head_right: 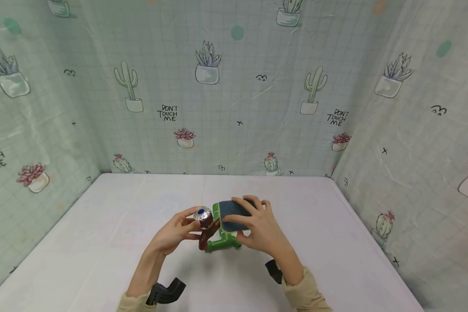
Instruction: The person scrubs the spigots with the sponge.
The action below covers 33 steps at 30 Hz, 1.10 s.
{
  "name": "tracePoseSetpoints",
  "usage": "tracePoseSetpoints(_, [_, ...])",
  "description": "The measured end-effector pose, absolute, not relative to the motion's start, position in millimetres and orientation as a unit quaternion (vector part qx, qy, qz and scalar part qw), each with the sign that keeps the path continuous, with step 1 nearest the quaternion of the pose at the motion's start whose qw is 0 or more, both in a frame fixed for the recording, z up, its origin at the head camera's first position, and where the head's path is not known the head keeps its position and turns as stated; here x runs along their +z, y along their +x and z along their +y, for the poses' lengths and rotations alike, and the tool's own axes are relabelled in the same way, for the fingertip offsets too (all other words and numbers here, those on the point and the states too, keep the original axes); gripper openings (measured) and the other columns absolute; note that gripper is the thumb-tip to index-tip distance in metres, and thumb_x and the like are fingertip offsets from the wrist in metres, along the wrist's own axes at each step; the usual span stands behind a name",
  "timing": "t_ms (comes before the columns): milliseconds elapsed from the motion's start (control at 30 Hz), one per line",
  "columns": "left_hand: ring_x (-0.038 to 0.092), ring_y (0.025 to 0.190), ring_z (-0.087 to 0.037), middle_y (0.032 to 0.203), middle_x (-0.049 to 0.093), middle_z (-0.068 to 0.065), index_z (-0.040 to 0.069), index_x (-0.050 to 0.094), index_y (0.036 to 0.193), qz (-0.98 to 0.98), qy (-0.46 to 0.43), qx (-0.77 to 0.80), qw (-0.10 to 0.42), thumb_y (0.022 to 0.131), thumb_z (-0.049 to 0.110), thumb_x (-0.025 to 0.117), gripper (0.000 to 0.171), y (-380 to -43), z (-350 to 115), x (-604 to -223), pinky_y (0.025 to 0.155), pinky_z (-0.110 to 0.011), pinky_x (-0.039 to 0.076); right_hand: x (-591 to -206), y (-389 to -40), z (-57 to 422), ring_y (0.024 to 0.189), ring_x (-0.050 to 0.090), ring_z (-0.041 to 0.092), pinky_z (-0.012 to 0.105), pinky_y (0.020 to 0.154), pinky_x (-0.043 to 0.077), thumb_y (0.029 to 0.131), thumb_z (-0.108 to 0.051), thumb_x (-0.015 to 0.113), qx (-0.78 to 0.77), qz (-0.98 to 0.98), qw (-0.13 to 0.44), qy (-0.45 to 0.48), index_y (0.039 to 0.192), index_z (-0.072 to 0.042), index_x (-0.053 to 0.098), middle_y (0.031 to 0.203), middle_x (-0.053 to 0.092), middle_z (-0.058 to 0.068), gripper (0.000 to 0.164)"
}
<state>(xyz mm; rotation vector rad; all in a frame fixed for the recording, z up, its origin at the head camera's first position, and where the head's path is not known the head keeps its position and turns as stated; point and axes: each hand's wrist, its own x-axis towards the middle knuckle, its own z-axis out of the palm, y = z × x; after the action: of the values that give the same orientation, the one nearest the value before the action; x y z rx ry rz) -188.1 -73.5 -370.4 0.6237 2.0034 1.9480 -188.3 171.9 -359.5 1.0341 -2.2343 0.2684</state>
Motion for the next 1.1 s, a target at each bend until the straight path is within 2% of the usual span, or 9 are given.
tracePoseSetpoints(333, [0.063, 0.094, -0.016, 0.106, 0.063, -0.005, 0.0, 0.036, 0.133, 0.613, 0.175, 0.753, 0.166, 0.087, 0.036, 0.048, 0.059, -193, -76, -375, 0.082, -0.038, 0.051, -370, -195, 177, 0.118, 0.034, 0.029, 0.055, 0.083, 0.037, 0.07, -0.014, 0.066, 0.219, -0.838, 0.333, 0.374, 0.106, -0.028, 0.062, 0.132, 0.044, 0.011, 0.039])
tracePoseSetpoints(467, [0.061, 0.095, -0.012, 0.1, 0.061, 0.0, -0.003, 0.027, 0.136, 0.557, 0.135, 0.798, 0.187, 0.088, 0.037, 0.044, 0.065, -194, -76, -373, 0.081, -0.03, 0.052, -377, -192, 167, 0.119, 0.032, 0.035, 0.057, 0.085, 0.038, 0.082, -0.022, 0.055, 0.229, -0.811, 0.356, 0.403, 0.106, -0.027, 0.062, 0.132, 0.042, 0.014, 0.025])
tracePoseSetpoints(567, [0.06, 0.094, -0.01, 0.099, 0.059, 0.0, -0.004, 0.02, 0.138, 0.524, 0.113, 0.822, 0.194, 0.09, 0.034, 0.043, 0.065, -195, -76, -370, 0.08, -0.025, 0.051, -381, -187, 160, 0.119, 0.031, 0.037, 0.057, 0.083, 0.04, 0.086, -0.028, 0.048, 0.215, -0.796, 0.371, 0.427, 0.105, -0.029, 0.062, 0.133, 0.041, 0.015, 0.024])
tracePoseSetpoints(667, [0.06, 0.094, -0.01, 0.098, 0.058, -0.001, -0.003, 0.017, 0.139, 0.5, 0.096, 0.838, 0.196, 0.092, 0.03, 0.042, 0.063, -194, -77, -367, 0.08, -0.023, 0.051, -384, -186, 157, 0.119, 0.031, 0.039, 0.057, 0.081, 0.041, 0.086, -0.028, 0.05, 0.199, -0.788, 0.38, 0.442, 0.104, -0.03, 0.062, 0.132, 0.042, 0.016, 0.022])
tracePoseSetpoints(733, [0.061, 0.093, -0.012, 0.098, 0.059, -0.002, 0.001, 0.024, 0.137, 0.492, 0.086, 0.845, 0.193, 0.091, 0.03, 0.044, 0.058, -193, -77, -365, 0.08, -0.026, 0.052, -385, -186, 158, 0.119, 0.031, 0.038, 0.057, 0.082, 0.041, 0.085, -0.028, 0.051, 0.192, -0.794, 0.377, 0.437, 0.104, -0.031, 0.062, 0.132, 0.042, 0.014, 0.022])
tracePoseSetpoints(833, [0.062, 0.094, -0.016, 0.098, 0.06, -0.003, 0.008, 0.04, 0.119, 0.505, 0.092, 0.839, 0.183, 0.089, 0.03, 0.047, 0.037, -192, -76, -364, 0.079, -0.033, 0.052, -383, -190, 164, 0.117, 0.033, 0.033, 0.056, 0.084, 0.037, 0.081, -0.025, 0.058, 0.209, -0.811, 0.355, 0.415, 0.106, -0.031, 0.062, 0.132, 0.043, 0.011, 0.026])
tracePoseSetpoints(933, [0.062, 0.094, -0.019, 0.099, 0.059, -0.003, 0.015, 0.044, 0.1, 0.538, 0.114, 0.819, 0.166, 0.089, 0.027, 0.051, 0.018, -189, -74, -364, 0.08, -0.04, 0.051, -380, -191, 169, 0.113, 0.035, 0.027, 0.054, 0.083, 0.036, 0.074, -0.018, 0.066, 0.258, -0.825, 0.327, 0.383, 0.109, -0.03, 0.061, 0.132, 0.044, 0.009, 0.037])
tracePoseSetpoints(1000, [0.063, 0.092, -0.019, 0.098, 0.059, -0.003, 0.016, 0.043, 0.096, 0.56, 0.127, 0.805, 0.148, 0.088, 0.022, 0.054, 0.014, -187, -72, -362, 0.08, -0.043, 0.051, -376, -190, 168, 0.111, 0.036, 0.025, 0.052, 0.081, 0.038, 0.071, -0.015, 0.068, 0.288, -0.829, 0.31, 0.365, 0.111, -0.029, 0.061, 0.132, 0.044, 0.009, 0.043])
tracePoseSetpoints(1100, [0.065, 0.085, -0.018, 0.093, 0.061, -0.003, 0.013, 0.044, 0.097, 0.582, 0.126, 0.796, 0.112, 0.086, 0.014, 0.058, 0.018, -184, -67, -359, 0.079, -0.047, 0.05, -371, -185, 162, 0.11, 0.036, 0.023, 0.049, 0.078, 0.043, 0.072, -0.016, 0.07, 0.301, -0.843, 0.287, 0.341, 0.113, -0.03, 0.059, 0.132, 0.044, 0.009, 0.046])
